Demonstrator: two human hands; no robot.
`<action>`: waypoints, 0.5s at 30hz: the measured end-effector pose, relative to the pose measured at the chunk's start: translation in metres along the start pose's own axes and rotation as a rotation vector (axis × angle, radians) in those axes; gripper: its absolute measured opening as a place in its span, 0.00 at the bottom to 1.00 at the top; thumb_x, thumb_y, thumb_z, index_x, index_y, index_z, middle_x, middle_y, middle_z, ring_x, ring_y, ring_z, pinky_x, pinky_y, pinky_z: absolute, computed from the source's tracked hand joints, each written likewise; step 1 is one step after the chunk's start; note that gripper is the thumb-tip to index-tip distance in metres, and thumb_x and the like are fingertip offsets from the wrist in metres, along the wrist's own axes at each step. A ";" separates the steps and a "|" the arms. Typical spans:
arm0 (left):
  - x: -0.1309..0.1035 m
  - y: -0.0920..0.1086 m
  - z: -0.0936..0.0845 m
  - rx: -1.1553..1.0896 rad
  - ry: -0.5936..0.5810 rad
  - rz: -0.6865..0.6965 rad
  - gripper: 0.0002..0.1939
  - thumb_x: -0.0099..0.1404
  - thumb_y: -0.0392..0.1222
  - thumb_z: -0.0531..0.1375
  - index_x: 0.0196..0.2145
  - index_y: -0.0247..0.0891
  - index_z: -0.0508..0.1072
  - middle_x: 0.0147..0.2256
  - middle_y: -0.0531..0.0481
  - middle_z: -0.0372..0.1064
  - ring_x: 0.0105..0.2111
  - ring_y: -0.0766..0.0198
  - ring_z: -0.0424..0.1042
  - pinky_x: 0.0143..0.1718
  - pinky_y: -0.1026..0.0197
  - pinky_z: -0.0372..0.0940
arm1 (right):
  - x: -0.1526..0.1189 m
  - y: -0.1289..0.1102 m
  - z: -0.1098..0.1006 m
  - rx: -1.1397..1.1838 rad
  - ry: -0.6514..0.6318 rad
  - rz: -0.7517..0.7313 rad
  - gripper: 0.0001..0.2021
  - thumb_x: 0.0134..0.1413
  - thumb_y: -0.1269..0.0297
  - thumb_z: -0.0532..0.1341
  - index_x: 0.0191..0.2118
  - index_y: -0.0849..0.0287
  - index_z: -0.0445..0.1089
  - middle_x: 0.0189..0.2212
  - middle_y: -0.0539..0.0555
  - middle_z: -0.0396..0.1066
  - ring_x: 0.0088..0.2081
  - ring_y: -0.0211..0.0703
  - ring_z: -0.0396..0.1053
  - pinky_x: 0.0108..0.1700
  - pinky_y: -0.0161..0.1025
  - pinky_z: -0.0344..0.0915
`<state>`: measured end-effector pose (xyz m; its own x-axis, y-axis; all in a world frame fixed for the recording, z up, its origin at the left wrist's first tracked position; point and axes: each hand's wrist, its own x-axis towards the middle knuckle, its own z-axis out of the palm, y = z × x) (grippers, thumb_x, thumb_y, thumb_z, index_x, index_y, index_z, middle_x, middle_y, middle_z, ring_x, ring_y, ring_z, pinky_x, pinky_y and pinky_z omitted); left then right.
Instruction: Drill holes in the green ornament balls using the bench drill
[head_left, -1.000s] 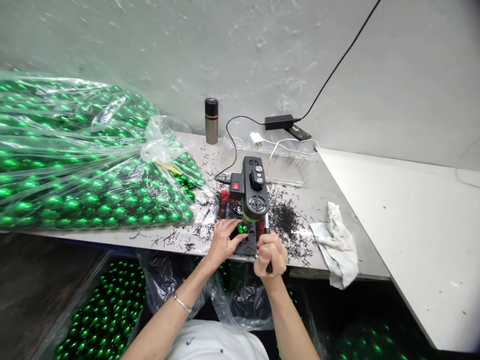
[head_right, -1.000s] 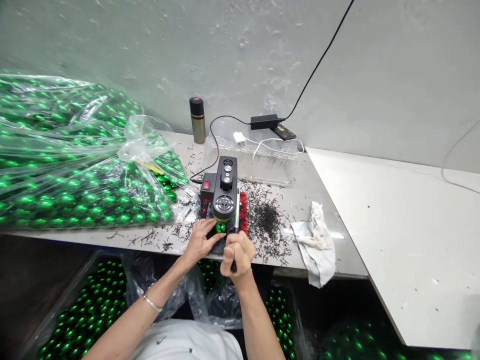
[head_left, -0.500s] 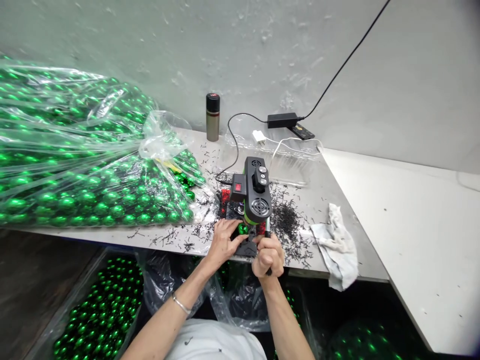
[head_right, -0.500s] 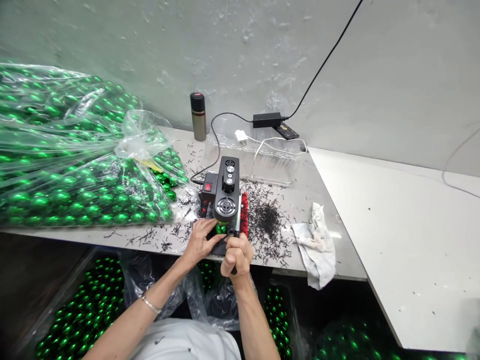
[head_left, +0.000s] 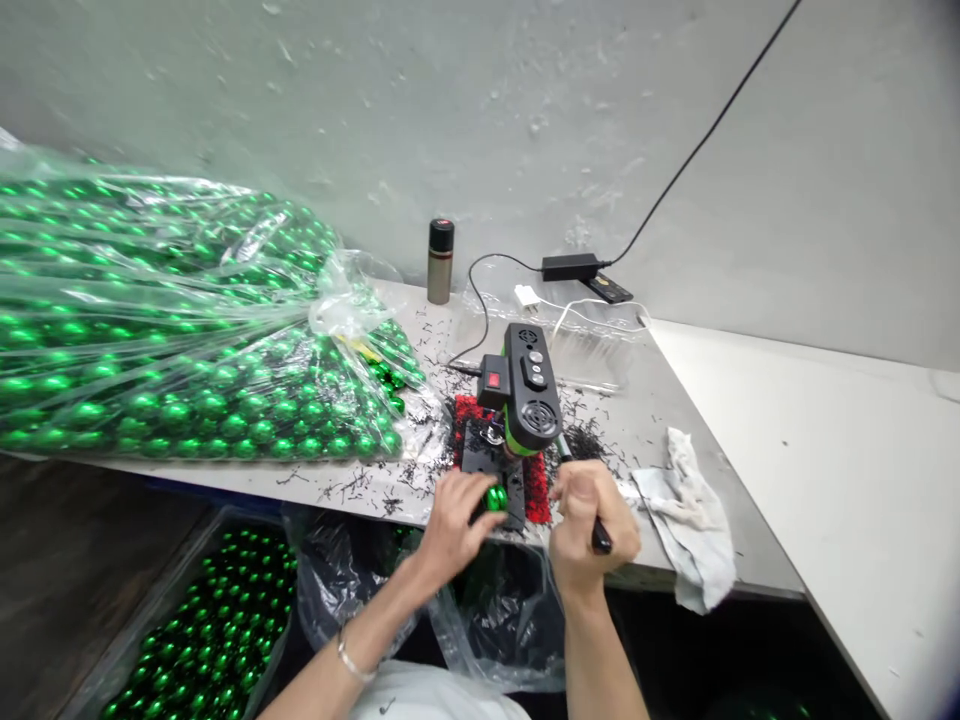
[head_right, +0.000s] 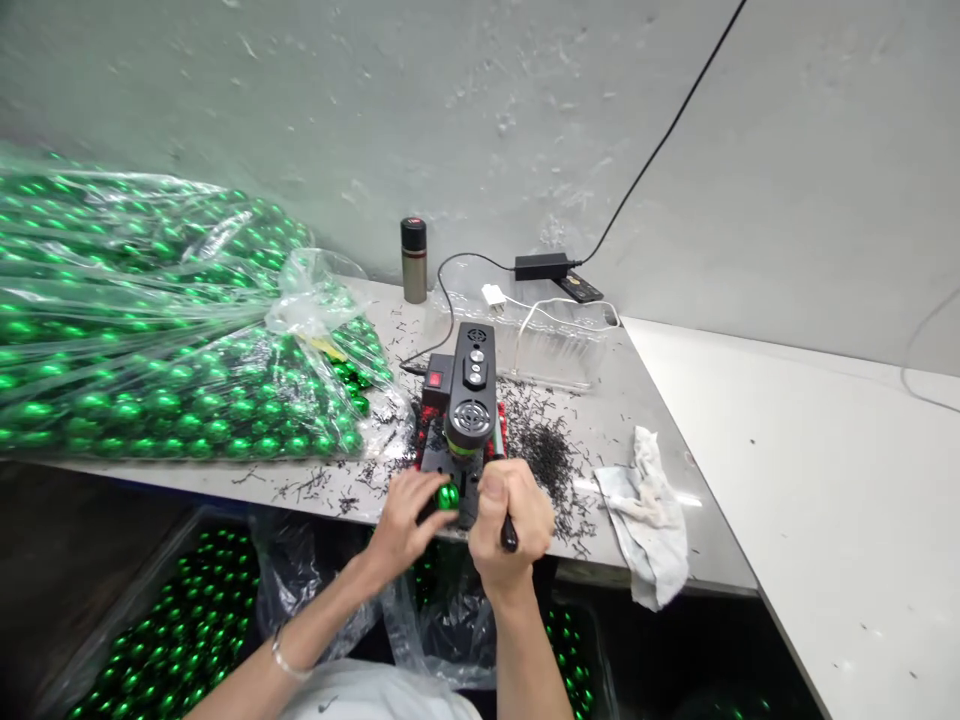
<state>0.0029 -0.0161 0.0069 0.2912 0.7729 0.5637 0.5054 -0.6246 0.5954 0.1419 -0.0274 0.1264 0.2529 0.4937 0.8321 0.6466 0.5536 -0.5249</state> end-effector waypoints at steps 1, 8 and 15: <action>-0.011 0.007 -0.002 0.020 -0.027 0.058 0.19 0.71 0.49 0.58 0.56 0.38 0.70 0.46 0.40 0.76 0.47 0.52 0.72 0.52 0.47 0.62 | 0.000 -0.001 0.000 0.000 0.006 0.001 0.14 0.63 0.74 0.54 0.25 0.58 0.62 0.22 0.47 0.64 0.24 0.34 0.64 0.27 0.35 0.56; -0.002 -0.010 -0.028 0.268 0.034 -0.020 0.24 0.68 0.59 0.58 0.52 0.39 0.73 0.48 0.39 0.74 0.50 0.49 0.69 0.51 0.49 0.61 | -0.019 0.007 0.006 0.061 0.062 -0.034 0.15 0.60 0.78 0.54 0.24 0.58 0.60 0.22 0.47 0.64 0.24 0.34 0.63 0.28 0.35 0.57; 0.135 -0.100 -0.077 0.614 -0.183 -0.423 0.14 0.66 0.27 0.52 0.46 0.30 0.74 0.45 0.32 0.73 0.45 0.48 0.70 0.49 0.48 0.60 | -0.021 0.007 0.010 0.086 0.094 0.009 0.16 0.61 0.77 0.54 0.23 0.57 0.58 0.21 0.48 0.62 0.24 0.35 0.62 0.26 0.36 0.56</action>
<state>-0.0710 0.1427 0.0676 0.0755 0.9718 0.2234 0.9487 -0.1390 0.2841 0.1338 -0.0279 0.1034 0.3273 0.4355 0.8385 0.5807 0.6074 -0.5421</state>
